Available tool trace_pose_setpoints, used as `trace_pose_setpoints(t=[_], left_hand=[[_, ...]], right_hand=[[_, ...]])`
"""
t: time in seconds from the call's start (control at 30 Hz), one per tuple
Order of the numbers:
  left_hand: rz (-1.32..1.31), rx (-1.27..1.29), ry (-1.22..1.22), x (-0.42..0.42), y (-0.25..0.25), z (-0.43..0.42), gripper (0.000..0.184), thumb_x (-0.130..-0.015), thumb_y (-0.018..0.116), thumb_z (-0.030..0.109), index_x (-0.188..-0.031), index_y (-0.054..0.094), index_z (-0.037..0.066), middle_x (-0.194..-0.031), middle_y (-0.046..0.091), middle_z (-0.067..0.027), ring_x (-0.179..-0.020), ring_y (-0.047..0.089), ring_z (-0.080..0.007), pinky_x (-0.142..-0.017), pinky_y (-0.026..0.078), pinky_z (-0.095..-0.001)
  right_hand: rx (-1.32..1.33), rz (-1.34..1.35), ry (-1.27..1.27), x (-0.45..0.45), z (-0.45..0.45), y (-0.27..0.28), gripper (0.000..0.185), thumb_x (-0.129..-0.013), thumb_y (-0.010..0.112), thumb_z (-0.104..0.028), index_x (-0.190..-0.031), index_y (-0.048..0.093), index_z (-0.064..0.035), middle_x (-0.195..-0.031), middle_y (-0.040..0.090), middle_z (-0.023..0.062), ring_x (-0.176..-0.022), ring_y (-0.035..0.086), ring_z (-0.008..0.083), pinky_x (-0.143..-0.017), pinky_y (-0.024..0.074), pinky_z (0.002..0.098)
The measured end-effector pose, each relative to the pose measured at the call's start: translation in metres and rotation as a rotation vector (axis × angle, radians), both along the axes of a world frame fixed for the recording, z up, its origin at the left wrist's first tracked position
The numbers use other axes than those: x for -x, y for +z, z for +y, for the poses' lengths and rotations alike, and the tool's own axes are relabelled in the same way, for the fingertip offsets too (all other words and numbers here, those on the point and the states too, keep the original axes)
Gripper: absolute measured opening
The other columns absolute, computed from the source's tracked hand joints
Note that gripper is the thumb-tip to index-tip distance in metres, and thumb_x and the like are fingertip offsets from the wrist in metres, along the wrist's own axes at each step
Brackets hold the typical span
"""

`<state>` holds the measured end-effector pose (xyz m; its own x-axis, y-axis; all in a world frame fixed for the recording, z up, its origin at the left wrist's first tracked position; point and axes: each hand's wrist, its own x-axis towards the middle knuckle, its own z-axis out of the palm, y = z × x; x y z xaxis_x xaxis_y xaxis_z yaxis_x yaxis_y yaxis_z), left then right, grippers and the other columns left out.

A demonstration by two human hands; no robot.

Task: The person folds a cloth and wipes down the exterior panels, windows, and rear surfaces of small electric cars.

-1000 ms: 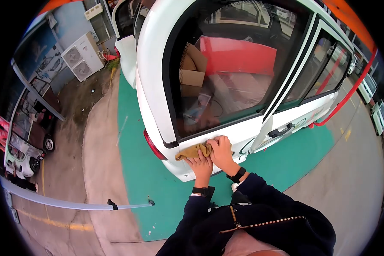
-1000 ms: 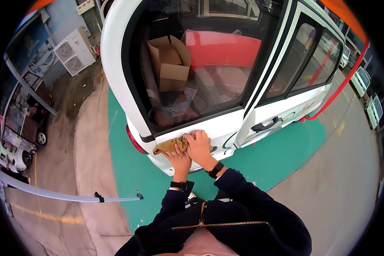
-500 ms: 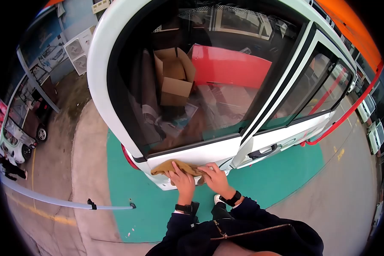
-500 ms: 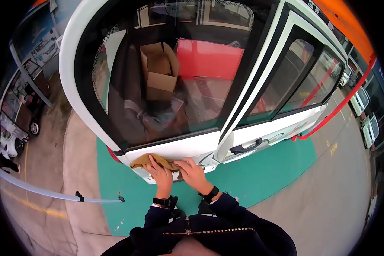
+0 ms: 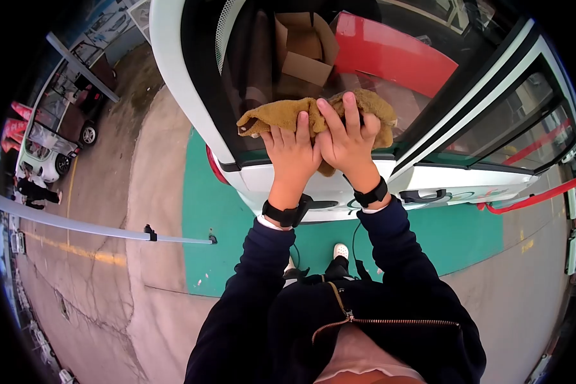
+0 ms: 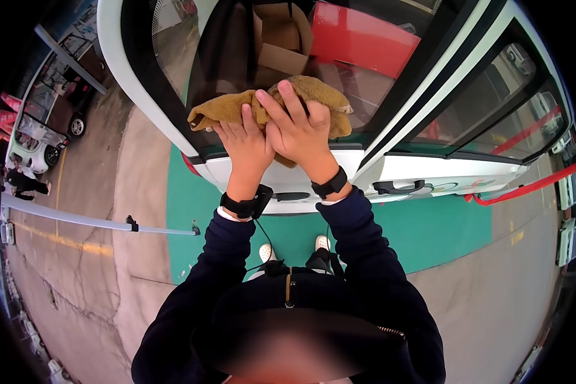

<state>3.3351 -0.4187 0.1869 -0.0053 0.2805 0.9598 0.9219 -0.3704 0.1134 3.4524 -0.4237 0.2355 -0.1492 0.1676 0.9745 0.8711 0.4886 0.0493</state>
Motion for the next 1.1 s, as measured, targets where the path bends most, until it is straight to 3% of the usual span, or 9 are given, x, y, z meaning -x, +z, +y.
trace_pose_setpoints(t=[0.13,0.3,0.33,0.5,0.57,0.7,0.77,0.87,1.1], left_hand=[[0.191,0.186,0.003,0.025,-0.065,-0.025,0.072,-0.083,0.062,0.035,-0.145,0.035,0.012,-0.138,0.035,-0.0165,-0.125,0.038,-0.038,-0.103,0.029,-0.0593],[0.167,0.265,0.053,0.031,-0.098,-0.05,0.048,-0.086,0.057,0.031,-0.131,0.054,0.014,-0.123,0.046,-0.008,-0.121,0.039,-0.0268,-0.1,0.036,-0.048],[0.147,0.292,-0.016,0.034,-0.091,-0.053,0.047,-0.085,0.058,0.029,-0.129,0.055,0.014,-0.123,0.045,-0.0093,-0.121,0.04,-0.0276,-0.1,0.037,-0.0481],[0.087,0.342,-0.225,0.068,-0.035,-0.065,0.045,-0.081,0.062,0.021,-0.125,0.057,0.012,-0.119,0.048,-0.0084,-0.117,0.046,-0.0271,-0.097,0.039,-0.041],[0.095,0.236,-0.127,0.086,-0.009,-0.062,0.047,-0.08,0.062,0.017,-0.126,0.058,0.012,-0.118,0.049,-0.0095,-0.115,0.048,-0.0262,-0.092,0.041,-0.0367],[-0.033,0.142,-0.124,0.099,0.009,-0.055,0.05,-0.077,0.062,0.013,-0.127,0.057,0.008,-0.116,0.051,-0.0099,-0.109,0.052,-0.0262,-0.087,0.043,-0.0359],[-0.068,0.1,-0.122,0.1,0.002,-0.056,0.048,-0.073,0.063,0.011,-0.12,0.059,0.005,-0.11,0.054,-0.0095,-0.107,0.053,-0.026,-0.086,0.044,-0.0363],[-0.069,0.18,-0.163,0.109,-0.033,-0.061,0.043,-0.07,0.063,0.007,-0.112,0.057,0.0,-0.112,0.053,-0.0144,-0.107,0.052,-0.0332,-0.088,0.044,-0.0419],[-0.144,0.408,-0.146,0.119,-0.124,-0.104,0.041,-0.065,0.062,0.003,-0.106,0.058,-0.001,-0.112,0.056,-0.0141,-0.11,0.053,-0.0322,-0.09,0.045,-0.0419]], right_hand=[[0.1,-0.022,0.031,0.007,-0.01,-0.087,0.051,-0.074,0.061,-0.016,-0.123,0.064,-0.0285,-0.149,0.039,-0.0048,-0.091,0.042,0.0213,-0.077,0.0396,0.0342],[0.276,-0.066,0.001,0.026,-0.023,-0.122,0.051,-0.079,0.058,-0.016,-0.13,0.057,-0.0215,-0.154,0.03,0.0055,-0.1,0.042,0.0296,-0.083,0.0372,0.0387],[0.339,-0.078,-0.015,0.029,-0.027,-0.119,0.054,-0.081,0.056,-0.016,-0.134,0.053,-0.0183,-0.156,0.025,0.0114,-0.105,0.041,0.0345,-0.089,0.034,0.0415],[0.202,-0.372,0.117,0.02,-0.015,-0.029,0.048,-0.076,0.062,-0.017,-0.123,0.062,-0.0203,-0.143,0.047,-0.0035,-0.104,0.042,0.0273,-0.091,0.0421,0.0354],[0.005,-0.246,0.205,0.032,0.0,0.003,0.074,-0.076,0.07,-0.017,-0.142,0.038,-0.0064,-0.152,0.033,0.0098,-0.111,0.044,0.0337,-0.092,0.0428,0.0401],[-0.145,0.013,0.207,0.077,0.01,0.052,0.081,-0.076,0.071,-0.02,-0.145,0.033,-0.0055,-0.155,0.022,0.0155,-0.115,0.041,0.0331,-0.096,0.0396,0.0431],[-0.029,-0.264,-0.041,0.092,0.002,0.055,0.068,-0.077,0.068,-0.019,-0.14,0.044,-0.0081,-0.153,0.027,0.013,-0.112,0.042,0.0297,-0.096,0.0392,0.0408],[0.067,-0.38,0.008,0.105,-0.006,0.015,0.057,-0.079,0.065,-0.018,-0.134,0.053,-0.0117,-0.15,0.033,0.0079,-0.108,0.043,0.0255,-0.094,0.0403,0.038],[0.353,-0.478,0.213,0.12,-0.037,-0.085,0.053,-0.079,0.062,-0.014,-0.132,0.055,-0.0129,-0.143,0.045,-0.0053,-0.097,0.049,0.0198,-0.084,0.0451,0.031]])
